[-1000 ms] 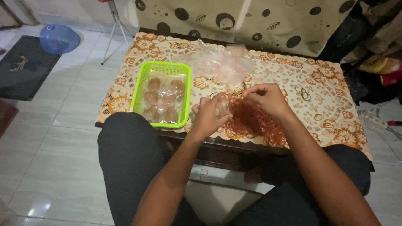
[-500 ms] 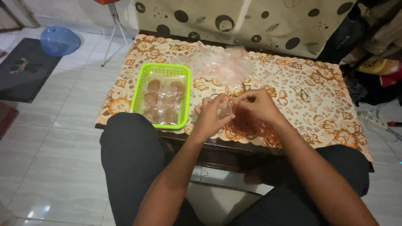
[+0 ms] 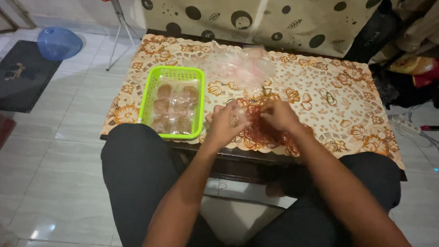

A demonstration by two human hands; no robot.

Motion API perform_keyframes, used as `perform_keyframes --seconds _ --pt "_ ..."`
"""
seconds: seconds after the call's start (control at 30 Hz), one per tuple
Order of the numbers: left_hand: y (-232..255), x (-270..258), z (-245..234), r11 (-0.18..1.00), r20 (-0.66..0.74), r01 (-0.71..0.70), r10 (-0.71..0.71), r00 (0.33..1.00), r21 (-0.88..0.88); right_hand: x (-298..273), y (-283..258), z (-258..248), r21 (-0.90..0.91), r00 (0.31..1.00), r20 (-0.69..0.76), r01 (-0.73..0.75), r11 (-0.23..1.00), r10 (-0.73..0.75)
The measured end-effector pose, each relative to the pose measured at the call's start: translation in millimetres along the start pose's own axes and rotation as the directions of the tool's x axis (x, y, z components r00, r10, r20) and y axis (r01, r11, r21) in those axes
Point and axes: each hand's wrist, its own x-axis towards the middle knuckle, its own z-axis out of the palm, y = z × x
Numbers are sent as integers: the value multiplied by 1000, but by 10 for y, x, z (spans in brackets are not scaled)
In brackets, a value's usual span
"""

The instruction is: Packaging red rubber bands into a plastic bag and organizing a small basket of items.

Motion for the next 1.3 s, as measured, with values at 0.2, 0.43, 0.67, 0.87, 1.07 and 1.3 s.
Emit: perform_keyframes --seconds 0.2,0.43,0.67,0.87,1.07,1.3 --pt "41 -72 -122 999 -29 12 -11 1000 32 -146 -275 -9 -261 995 95 -8 965 34" --pt "107 -114 -212 999 -16 27 -26 1000 43 74 -207 225 -375 995 70 99 922 -78" --pt "152 -127 -256 999 -15 6 -5 1000 45 143 -181 260 -436 987 53 161 885 -153" --pt "140 -117 -245 998 -12 7 -6 1000 62 62 -203 247 -557 982 55 182 810 -183" --pt "123 -117 -243 999 -25 -4 5 1000 54 384 190 464 -415 993 47 117 902 -107" --pt "120 -107 -248 998 -29 6 -4 1000 64 63 -257 -52 18 995 37 96 995 -97"
